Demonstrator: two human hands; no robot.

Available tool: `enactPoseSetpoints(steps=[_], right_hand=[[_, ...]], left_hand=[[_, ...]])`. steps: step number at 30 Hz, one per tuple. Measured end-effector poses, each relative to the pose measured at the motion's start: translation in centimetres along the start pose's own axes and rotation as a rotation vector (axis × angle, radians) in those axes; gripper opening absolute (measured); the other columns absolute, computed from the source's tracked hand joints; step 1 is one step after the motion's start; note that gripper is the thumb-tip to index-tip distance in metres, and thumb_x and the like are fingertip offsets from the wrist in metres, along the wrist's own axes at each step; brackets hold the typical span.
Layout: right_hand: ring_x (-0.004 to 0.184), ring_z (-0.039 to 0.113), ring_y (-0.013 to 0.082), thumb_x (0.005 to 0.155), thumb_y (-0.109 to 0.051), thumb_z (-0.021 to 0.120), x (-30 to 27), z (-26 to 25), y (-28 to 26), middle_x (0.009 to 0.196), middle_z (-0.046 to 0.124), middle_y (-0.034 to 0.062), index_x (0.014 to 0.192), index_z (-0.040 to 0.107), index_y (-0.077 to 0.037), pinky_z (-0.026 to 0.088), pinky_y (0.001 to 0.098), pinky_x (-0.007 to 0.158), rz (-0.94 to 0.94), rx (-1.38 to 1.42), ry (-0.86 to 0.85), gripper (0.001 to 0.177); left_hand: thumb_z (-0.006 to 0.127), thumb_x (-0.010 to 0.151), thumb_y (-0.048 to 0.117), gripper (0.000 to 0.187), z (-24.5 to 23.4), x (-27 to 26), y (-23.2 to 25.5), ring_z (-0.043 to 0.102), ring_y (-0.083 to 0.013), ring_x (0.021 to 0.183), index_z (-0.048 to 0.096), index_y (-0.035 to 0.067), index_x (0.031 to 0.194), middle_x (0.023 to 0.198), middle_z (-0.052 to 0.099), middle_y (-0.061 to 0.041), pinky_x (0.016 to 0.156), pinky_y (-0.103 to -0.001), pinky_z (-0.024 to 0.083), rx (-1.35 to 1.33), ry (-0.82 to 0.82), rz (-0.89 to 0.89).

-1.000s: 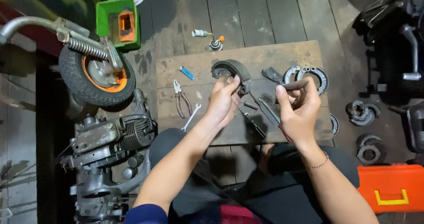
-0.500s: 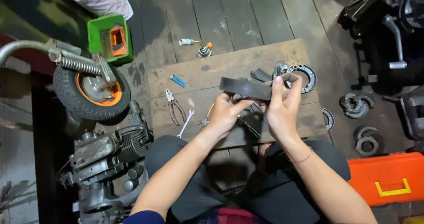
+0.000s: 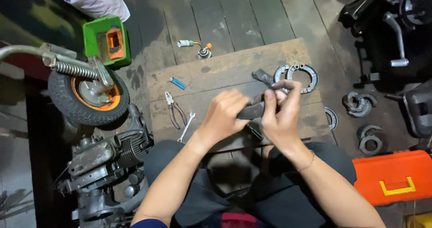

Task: The person scrubs a curved metal brake shoe with a wire brush, then flips it to clean the other side. They continue scrubbing the surface and edges of the part while seated.

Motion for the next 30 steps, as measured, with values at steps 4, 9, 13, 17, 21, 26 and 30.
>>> enactPoseSetpoints(steps=[4, 9, 13, 17, 21, 26, 30], right_hand=[[0.051, 0.061, 0.0130, 0.113, -0.007, 0.040, 2.0, -1.5, -1.8, 0.081, 0.072, 0.0147, 0.120, 0.035, -0.006, 0.046, 0.0234, 0.046, 0.022, 0.094, 0.002, 0.009], [0.055, 0.068, 0.0234, 0.096, -0.004, 0.083, 1.2, -3.6, -1.9, 0.074, 0.071, 0.0123, 0.099, 0.068, -0.004, 0.049, 0.0292, 0.045, -0.044, -0.155, 0.034, 0.015], [0.051, 0.069, 0.0266, 0.084, 0.000, 0.085, -0.9, -2.0, -3.1, 0.068, 0.072, 0.0121, 0.092, 0.073, -0.004, 0.050, 0.0293, 0.045, -0.124, -0.154, -0.048, 0.015], [0.041, 0.059, 0.0242, 0.088, 0.004, 0.081, -1.1, -1.8, -3.8, 0.060, 0.066, 0.0137, 0.084, 0.067, 0.003, 0.046, 0.0284, 0.041, -0.248, -0.090, -0.022, 0.015], [0.037, 0.058, 0.0235, 0.083, -0.007, 0.080, -1.9, -1.8, -2.5, 0.053, 0.064, 0.0053, 0.080, 0.070, -0.006, 0.045, 0.0291, 0.039, -0.326, -0.251, -0.135, 0.011], [0.041, 0.059, 0.0295, 0.084, -0.002, 0.078, -0.8, -2.6, -3.7, 0.053, 0.062, 0.0101, 0.081, 0.069, -0.004, 0.044, 0.0296, 0.041, -0.263, -0.162, -0.146, 0.009], [0.042, 0.061, 0.0320, 0.084, -0.002, 0.075, -1.4, -1.6, -4.7, 0.052, 0.061, 0.0093, 0.077, 0.070, -0.007, 0.045, 0.0308, 0.040, -0.340, -0.193, -0.172, 0.009]], left_hand=[[0.086, 0.080, 0.025, 0.034, -4.4, 3.3, 2.2, 0.066, -0.0372, 0.065, 0.060, 0.003, 0.084, 0.067, 0.061, -0.014, 0.060, -0.039, 0.052, -0.370, 0.033, -0.183], [0.045, 0.106, 0.023, 0.049, -2.4, -1.5, -4.0, 0.036, -0.0143, 0.043, 0.045, 0.019, 0.057, 0.047, 0.039, 0.008, 0.046, -0.026, 0.037, -0.390, 0.133, -0.335], [0.044, 0.106, 0.014, 0.055, -6.1, 0.5, -1.0, 0.038, -0.0270, 0.036, 0.034, 0.017, 0.052, 0.043, 0.031, -0.001, 0.039, -0.031, 0.035, -0.142, 0.296, -0.192], [0.049, 0.102, 0.019, 0.053, -5.5, 1.0, 1.0, 0.038, -0.0194, 0.035, 0.038, 0.019, 0.050, 0.043, 0.032, 0.003, 0.038, -0.028, 0.035, -0.024, 0.318, -0.075], [0.053, 0.097, 0.015, 0.048, -5.1, 0.6, 0.9, 0.037, -0.0206, 0.034, 0.036, 0.018, 0.052, 0.043, 0.027, 0.002, 0.036, -0.028, 0.035, 0.051, 0.350, -0.043], [0.041, 0.103, 0.006, 0.054, -7.4, 1.2, 0.5, 0.038, -0.0281, 0.033, 0.036, 0.013, 0.049, 0.041, 0.031, -0.005, 0.035, -0.031, 0.034, -0.014, 0.394, -0.089], [0.045, 0.102, 0.010, 0.054, -6.5, 1.4, 2.2, 0.040, -0.0229, 0.032, 0.040, 0.014, 0.048, 0.041, 0.035, -0.002, 0.035, -0.028, 0.035, 0.043, 0.371, -0.030]])
Point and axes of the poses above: each hand's wrist, its own x-axis towards the middle knuckle, its own z-axis out of the palm, y = z × x, the point moved 9 cm from there along x, towards the middle knuckle
